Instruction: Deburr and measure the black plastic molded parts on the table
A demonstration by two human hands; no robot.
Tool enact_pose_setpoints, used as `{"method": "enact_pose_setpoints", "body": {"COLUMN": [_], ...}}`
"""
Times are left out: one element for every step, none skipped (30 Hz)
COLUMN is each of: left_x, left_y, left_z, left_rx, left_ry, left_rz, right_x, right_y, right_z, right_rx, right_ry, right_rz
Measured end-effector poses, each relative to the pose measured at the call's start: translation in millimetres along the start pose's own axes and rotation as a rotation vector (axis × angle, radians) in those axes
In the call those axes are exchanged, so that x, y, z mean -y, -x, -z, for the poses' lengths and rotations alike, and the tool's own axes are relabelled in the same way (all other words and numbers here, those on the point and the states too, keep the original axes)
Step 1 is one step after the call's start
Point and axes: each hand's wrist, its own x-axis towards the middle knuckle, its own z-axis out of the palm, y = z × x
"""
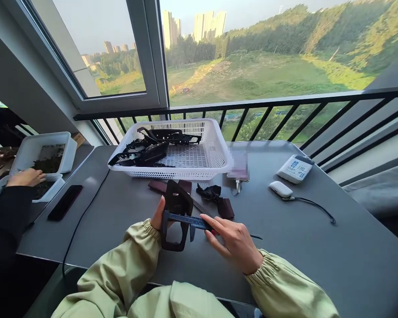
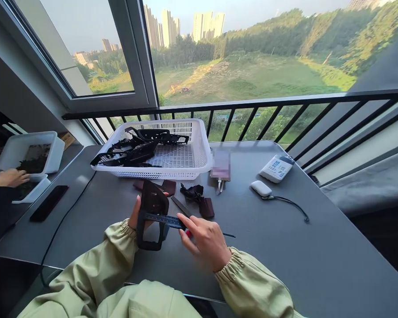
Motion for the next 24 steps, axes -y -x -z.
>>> {"method": "enact_pose_setpoints", "body": {"left_x": [0.0,-0.5,-1.5,-2.7,-4.1,-5.4,-6.5,-7.3,-7.8,-8.1,-8.4,-8.6,-9.0,-9.4,-10.0,-10.6,-11.2,-11.8,-12.4,-13.2,-14.1,-15.3,-16.9,-19.0], "left_y": [0.7,1.4,2.2,3.1,3.8,4.4,4.8,5.0,5.0,4.7,4.4,4.1,3.7,3.4,3.2,2.9,2.7,2.5,2.4,2.3,2.2,2.1,2.1,2.2], "left_z": [-0.3,-1.0,-2.2,-3.7,-5.4,-7.1,-8.7,-10.2,-11.4,-12.5,-13.2,-13.8,-14.2,-14.4,-14.7,-15.0,-15.5,-16.1,-17.1,-18.2,-19.5,-20.8,-21.9,-22.8], "left_rx": [-0.009,-0.015,-0.019,-0.018,-0.017,-0.015,-0.018,-0.026,-0.035,-0.044,-0.051,-0.052,-0.051,-0.05,-0.053,-0.06,-0.072,-0.085,-0.1,-0.114,-0.128,-0.146,-0.17,-0.197], "left_ry": [-0.001,-0.002,-0.003,-0.005,-0.007,-0.012,-0.013,-0.014,-0.012,-0.009,-0.005,-0.001,0.003,0.007,0.011,0.015,0.02,0.026,0.033,0.045,0.063,0.089,0.118,0.148], "left_rz": [-0.012,-0.02,-0.022,-0.015,-0.009,-0.003,-0.002,-0.01,-0.02,-0.029,-0.037,-0.036,-0.033,-0.028,-0.024,-0.022,-0.023,-0.024,-0.025,-0.02,-0.01,-0.001,0.008,0.019], "right_x": [-0.6,-1.0,-1.4,-1.7,-2.0,-2.2,-2.2,-2.2,-2.1,-2.0,-1.8,-1.7,-1.6,-1.7,-1.9,-2.3,-2.8,-3.4,-4.0,-4.5,-4.9,-5.0,-4.8,-4.4], "right_y": [0.2,0.2,0.1,0.0,-0.1,-0.3,-0.3,-0.3,-0.3,-0.3,-0.3,-0.4,-0.4,-0.6,-0.7,-0.7,-0.6,-0.5,-0.2,0.3,0.8,1.4,2.1,2.7], "right_z": [0.1,0.2,0.3,0.5,0.6,0.8,1.0,1.1,1.2,1.2,1.1,0.9,0.6,0.1,-0.4,-1.0,-1.5,-2.0,-2.4,-2.6,-2.8,-2.9,-3.1,-3.5], "right_rx": [-0.002,-0.004,-0.008,-0.014,-0.023,-0.031,-0.035,-0.04,-0.043,-0.045,-0.044,-0.043,-0.04,-0.036,-0.032,-0.028,-0.026,-0.026,-0.028,-0.032,-0.034,-0.032,-0.026,-0.011], "right_ry": [-0.007,-0.012,-0.015,-0.014,-0.009,-0.003,0.003,0.007,0.008,0.007,0.004,0.001,-0.002,-0.005,-0.006,-0.009,-0.013,-0.02,-0.029,-0.041,-0.055,-0.07,-0.085,-0.099], "right_rz": [0.008,0.016,0.024,0.032,0.04,0.047,0.055,0.061,0.068,0.072,0.074,0.074,0.072,0.071,0.07,0.071,0.073,0.075,0.074,0.073,0.069,0.065,0.06,0.056]}}
